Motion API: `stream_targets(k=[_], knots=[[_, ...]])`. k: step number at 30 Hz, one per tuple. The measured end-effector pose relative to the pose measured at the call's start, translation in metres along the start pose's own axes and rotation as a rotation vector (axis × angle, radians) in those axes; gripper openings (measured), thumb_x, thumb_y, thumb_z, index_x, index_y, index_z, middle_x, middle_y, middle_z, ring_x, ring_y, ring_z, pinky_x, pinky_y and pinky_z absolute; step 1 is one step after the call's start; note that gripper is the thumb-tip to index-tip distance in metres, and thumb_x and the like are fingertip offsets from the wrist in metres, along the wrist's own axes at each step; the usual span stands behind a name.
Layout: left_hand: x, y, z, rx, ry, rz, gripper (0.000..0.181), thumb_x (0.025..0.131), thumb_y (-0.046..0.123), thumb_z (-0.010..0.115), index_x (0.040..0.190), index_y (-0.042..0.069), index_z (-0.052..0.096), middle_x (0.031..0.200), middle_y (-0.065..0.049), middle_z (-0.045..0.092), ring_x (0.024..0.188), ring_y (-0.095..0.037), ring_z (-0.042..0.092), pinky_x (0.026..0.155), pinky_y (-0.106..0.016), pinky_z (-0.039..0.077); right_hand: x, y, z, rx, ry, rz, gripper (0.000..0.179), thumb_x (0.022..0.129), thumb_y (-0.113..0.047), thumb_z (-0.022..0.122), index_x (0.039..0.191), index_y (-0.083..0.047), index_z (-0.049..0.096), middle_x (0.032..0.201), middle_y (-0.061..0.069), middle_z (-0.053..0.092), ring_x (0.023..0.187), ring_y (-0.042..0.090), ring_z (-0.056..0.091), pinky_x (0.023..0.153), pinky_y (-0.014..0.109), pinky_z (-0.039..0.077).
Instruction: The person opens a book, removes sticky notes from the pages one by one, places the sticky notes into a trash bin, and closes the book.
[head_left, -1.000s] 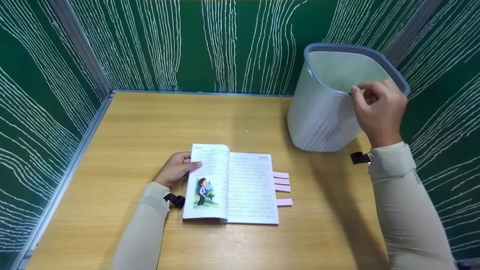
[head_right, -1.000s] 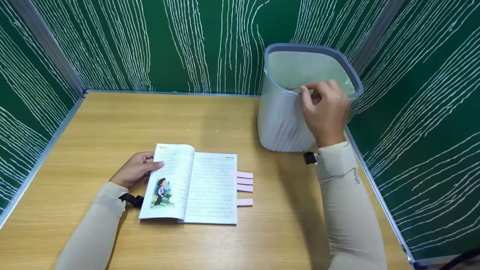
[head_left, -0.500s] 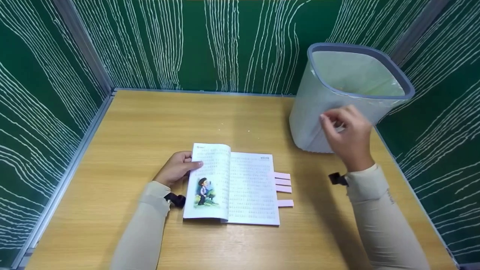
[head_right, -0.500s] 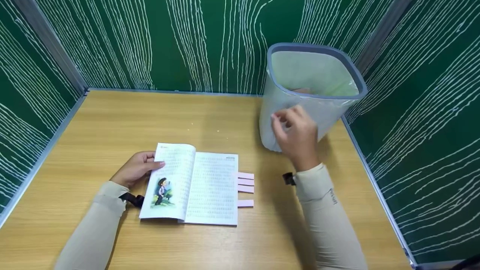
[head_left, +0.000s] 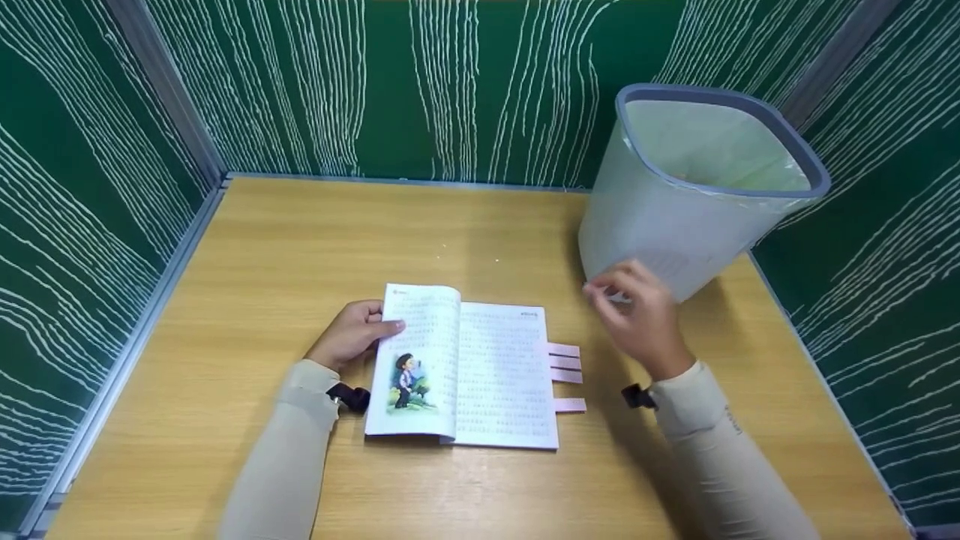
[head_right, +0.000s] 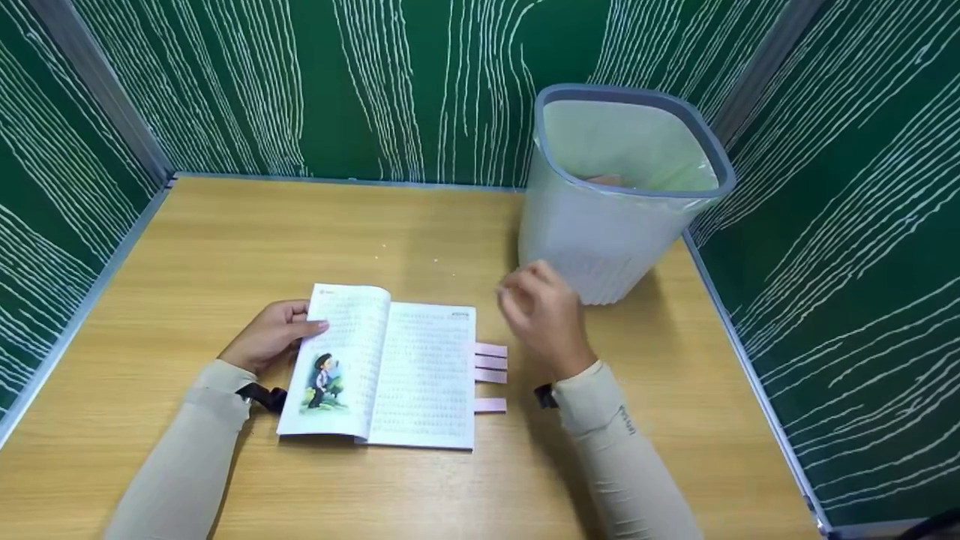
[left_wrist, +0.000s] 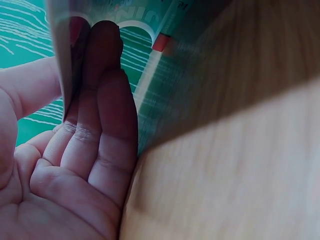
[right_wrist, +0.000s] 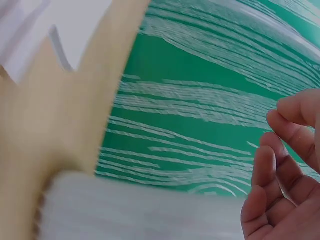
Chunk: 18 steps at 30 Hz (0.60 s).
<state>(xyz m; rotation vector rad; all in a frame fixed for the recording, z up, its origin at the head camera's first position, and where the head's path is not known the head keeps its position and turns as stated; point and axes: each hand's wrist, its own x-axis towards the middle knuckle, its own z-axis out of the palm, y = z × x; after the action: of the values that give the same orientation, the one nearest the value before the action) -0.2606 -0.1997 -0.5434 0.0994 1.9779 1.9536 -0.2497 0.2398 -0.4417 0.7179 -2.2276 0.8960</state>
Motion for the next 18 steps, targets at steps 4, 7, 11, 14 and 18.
stream_targets(k=[4, 7, 11, 14, 18], knots=[[0.000, 0.000, 0.000, -0.002, -0.005, -0.002, 0.040, 0.097, 0.015, 0.073, 0.132, -0.002, 0.062, 0.113, -0.016, 0.077, 0.097, -0.027, 0.077, 0.085, -0.037, 0.063, -0.015, -0.003, 0.014, 0.028, -0.072, 0.018, 0.003, 0.093, -0.010, 0.076, 0.093, -0.011, 0.078, 0.099, -0.002, 0.070, 0.090, 0.013, 0.065, 0.077, 0.024, 0.055], [-0.001, 0.001, 0.001, -0.018, -0.006, -0.006, 0.039, 0.097, 0.014, 0.073, 0.131, -0.002, 0.062, 0.111, -0.016, 0.078, 0.096, -0.027, 0.077, 0.083, -0.037, 0.063, -0.021, -0.004, 0.021, 0.041, -0.092, 0.045, 0.005, 0.095, -0.014, 0.074, 0.092, -0.013, 0.078, 0.102, -0.005, 0.071, 0.094, 0.011, 0.066, 0.079, 0.028, 0.054], [-0.002, 0.002, 0.002, -0.044, -0.019, -0.002, 0.038, 0.097, 0.011, 0.071, 0.131, -0.004, 0.062, 0.108, -0.015, 0.078, 0.094, -0.026, 0.078, 0.081, -0.036, 0.063, -0.028, -0.004, 0.028, 0.066, -0.108, 0.097, 0.005, 0.096, -0.016, 0.074, 0.093, -0.016, 0.078, 0.105, -0.009, 0.071, 0.098, 0.009, 0.066, 0.078, 0.032, 0.055], [-0.001, 0.002, 0.001, -0.053, -0.029, 0.005, 0.038, 0.098, 0.010, 0.071, 0.131, -0.005, 0.061, 0.108, -0.016, 0.078, 0.094, -0.026, 0.078, 0.082, -0.037, 0.063, -0.035, -0.005, 0.035, 0.083, -0.131, 0.153, 0.005, 0.097, -0.019, 0.073, 0.096, -0.019, 0.078, 0.106, -0.011, 0.070, 0.099, 0.008, 0.065, 0.080, 0.035, 0.056], [-0.002, 0.000, 0.001, -0.056, -0.016, 0.002, 0.039, 0.097, 0.011, 0.072, 0.131, -0.004, 0.062, 0.109, -0.016, 0.078, 0.095, -0.027, 0.077, 0.082, -0.037, 0.063, -0.044, -0.006, 0.045, 0.122, -0.169, 0.211, 0.006, 0.098, -0.019, 0.072, 0.099, -0.019, 0.077, 0.109, -0.010, 0.070, 0.102, 0.009, 0.064, 0.084, 0.044, 0.056]])
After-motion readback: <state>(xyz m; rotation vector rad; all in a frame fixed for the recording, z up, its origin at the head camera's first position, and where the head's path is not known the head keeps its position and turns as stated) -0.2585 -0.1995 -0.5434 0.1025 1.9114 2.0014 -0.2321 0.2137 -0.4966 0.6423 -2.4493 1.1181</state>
